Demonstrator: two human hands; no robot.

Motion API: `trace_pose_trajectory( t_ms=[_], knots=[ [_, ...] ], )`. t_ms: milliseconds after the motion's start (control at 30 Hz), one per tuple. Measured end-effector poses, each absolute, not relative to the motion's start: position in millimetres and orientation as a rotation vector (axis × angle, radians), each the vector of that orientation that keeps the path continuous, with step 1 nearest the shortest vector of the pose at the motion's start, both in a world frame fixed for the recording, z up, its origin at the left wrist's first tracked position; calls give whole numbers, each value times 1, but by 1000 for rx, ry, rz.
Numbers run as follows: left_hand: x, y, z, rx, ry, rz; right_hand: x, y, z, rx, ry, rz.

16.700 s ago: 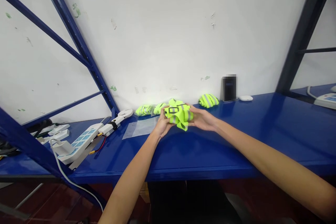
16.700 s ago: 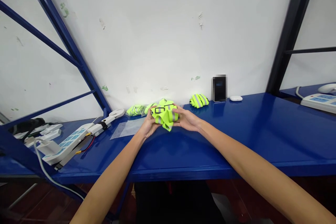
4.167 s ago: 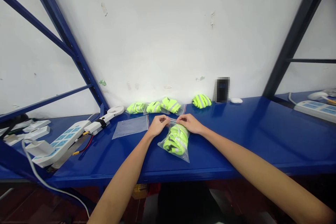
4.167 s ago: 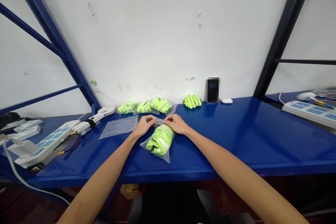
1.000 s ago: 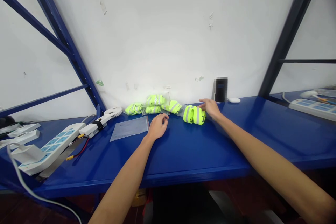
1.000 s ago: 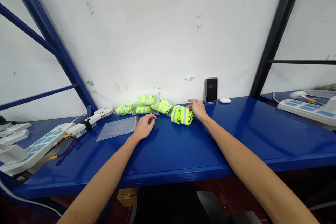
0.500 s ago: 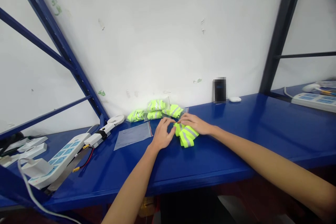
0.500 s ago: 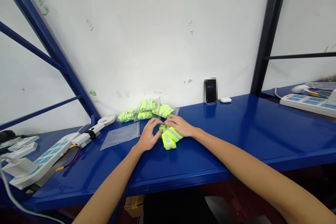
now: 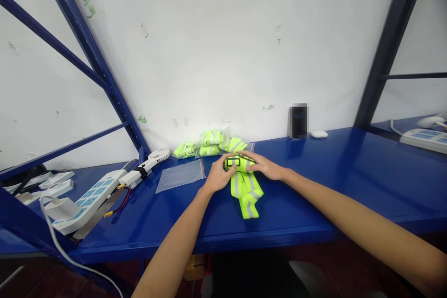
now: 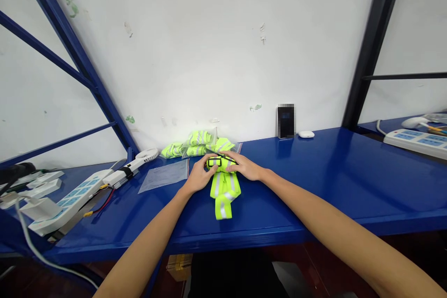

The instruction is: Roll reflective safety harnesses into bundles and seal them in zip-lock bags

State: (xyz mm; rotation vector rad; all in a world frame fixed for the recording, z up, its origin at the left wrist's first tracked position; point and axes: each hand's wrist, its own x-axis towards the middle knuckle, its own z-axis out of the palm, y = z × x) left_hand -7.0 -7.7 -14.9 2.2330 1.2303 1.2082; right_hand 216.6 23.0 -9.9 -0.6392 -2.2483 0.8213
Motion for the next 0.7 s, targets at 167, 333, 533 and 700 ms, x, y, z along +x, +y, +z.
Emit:
trace_pose_trajectory(
  t_ms=[167,333,533,700],
  knots=[
    [-20,12,-28,1762,1321,1348,211,13,-6,-693,-2345,444],
    [-26,17,-27,1474,1224,1381,200,4,-8,-627,-2427,-25],
    [-27,18,-28,1266,939,1326,193,1,-3,-714,-2190,416],
    [-26,20,-32,1594,1178,1441,186,0,5,-755,-1728,1093]
  ],
)
